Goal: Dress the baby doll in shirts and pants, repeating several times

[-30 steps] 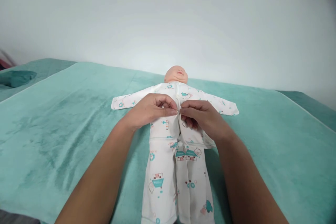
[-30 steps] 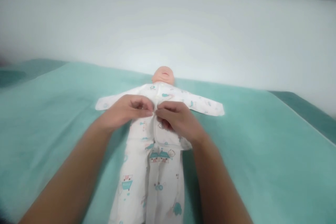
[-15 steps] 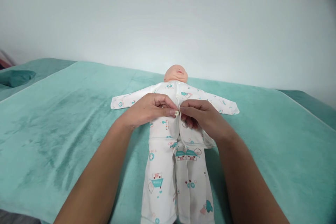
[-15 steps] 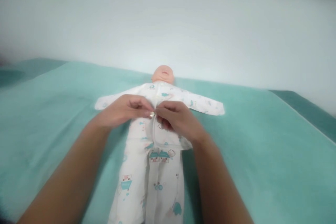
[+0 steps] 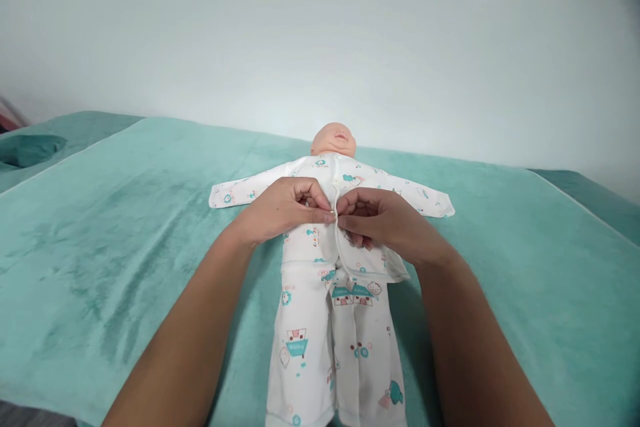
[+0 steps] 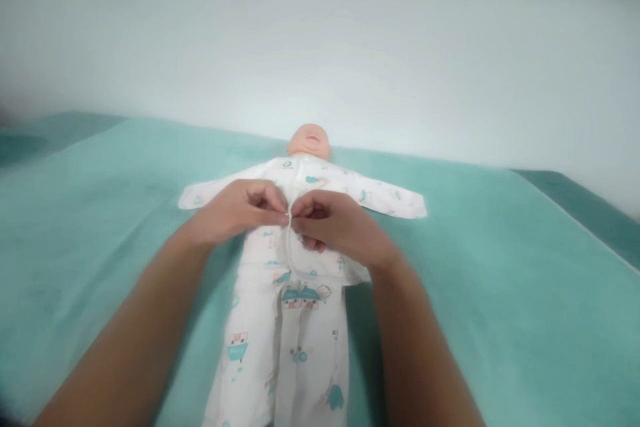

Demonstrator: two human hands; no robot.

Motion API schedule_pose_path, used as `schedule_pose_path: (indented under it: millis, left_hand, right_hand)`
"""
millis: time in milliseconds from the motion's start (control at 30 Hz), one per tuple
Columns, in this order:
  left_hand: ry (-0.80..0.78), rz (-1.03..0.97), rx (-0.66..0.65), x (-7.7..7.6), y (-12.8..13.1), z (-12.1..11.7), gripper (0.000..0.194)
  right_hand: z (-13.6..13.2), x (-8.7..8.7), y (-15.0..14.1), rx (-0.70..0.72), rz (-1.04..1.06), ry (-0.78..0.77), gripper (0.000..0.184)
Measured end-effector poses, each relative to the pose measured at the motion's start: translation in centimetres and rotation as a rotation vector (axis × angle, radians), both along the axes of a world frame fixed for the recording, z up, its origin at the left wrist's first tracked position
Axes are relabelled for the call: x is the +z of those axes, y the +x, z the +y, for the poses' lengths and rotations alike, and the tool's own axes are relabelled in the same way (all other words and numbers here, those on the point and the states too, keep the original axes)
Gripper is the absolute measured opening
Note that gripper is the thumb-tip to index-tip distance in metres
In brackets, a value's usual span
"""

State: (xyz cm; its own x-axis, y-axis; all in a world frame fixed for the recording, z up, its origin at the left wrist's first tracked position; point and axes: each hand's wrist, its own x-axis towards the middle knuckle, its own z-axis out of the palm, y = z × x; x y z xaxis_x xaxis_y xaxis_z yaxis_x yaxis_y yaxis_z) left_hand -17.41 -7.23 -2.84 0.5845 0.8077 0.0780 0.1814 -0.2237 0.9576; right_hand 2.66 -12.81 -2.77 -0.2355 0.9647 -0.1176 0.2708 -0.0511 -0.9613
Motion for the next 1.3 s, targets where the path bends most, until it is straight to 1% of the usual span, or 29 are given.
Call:
schedule_pose_path:
  millis: [100,200,467,600,733,967,1167,1300]
  left_hand:
    - [-0.009,-0.003,0.005,-0.1,0.0,0.0,0.019]
    - [-0.008,0.013,-0.007,0.1,-0.1,0.0,0.017]
    - [0.097,0.108,-0.031,0.8,-0.1,-0.7,0.015]
    - [0.14,0.102,-0.007,0.6,0.2,-1.0,0.009]
    - [0.16,0.112,0.006,0.4,0.5,-1.2,0.012]
    - [0.139,0.051,-0.008,0.4,0.5,-1.1,0.017]
    - [0.094,0.018,-0.009,0.3,0.5,-1.1,0.017]
    - [0.057,-0.036,-0.032,0.2,0.3,-0.9,0.013]
  right_hand:
    - [-0.1,0.0,-0.2,0.01,0.002,0.013,0.014]
    - [-0.2,0.0,-0.4,0.016,-0.008,0.043,0.014]
    - [-0.3,-0.1,-0.8,0.003,-0.08,0.076,0.015]
    - [-0.3,0.0,-0.8,0.014,-0.113,0.071,0.014]
    - [-0.1,0.0,-0.8,0.04,-0.117,0.076,0.016]
    - [-0.1,0.0,-0.6,0.053,-0.078,0.065,0.017]
    - [-0.1,-0.2,-0.6,0.05,-0.053,0.072,0.018]
    - [-0.1,-0.2,-0.5,0.058,0.002,0.067,0.018]
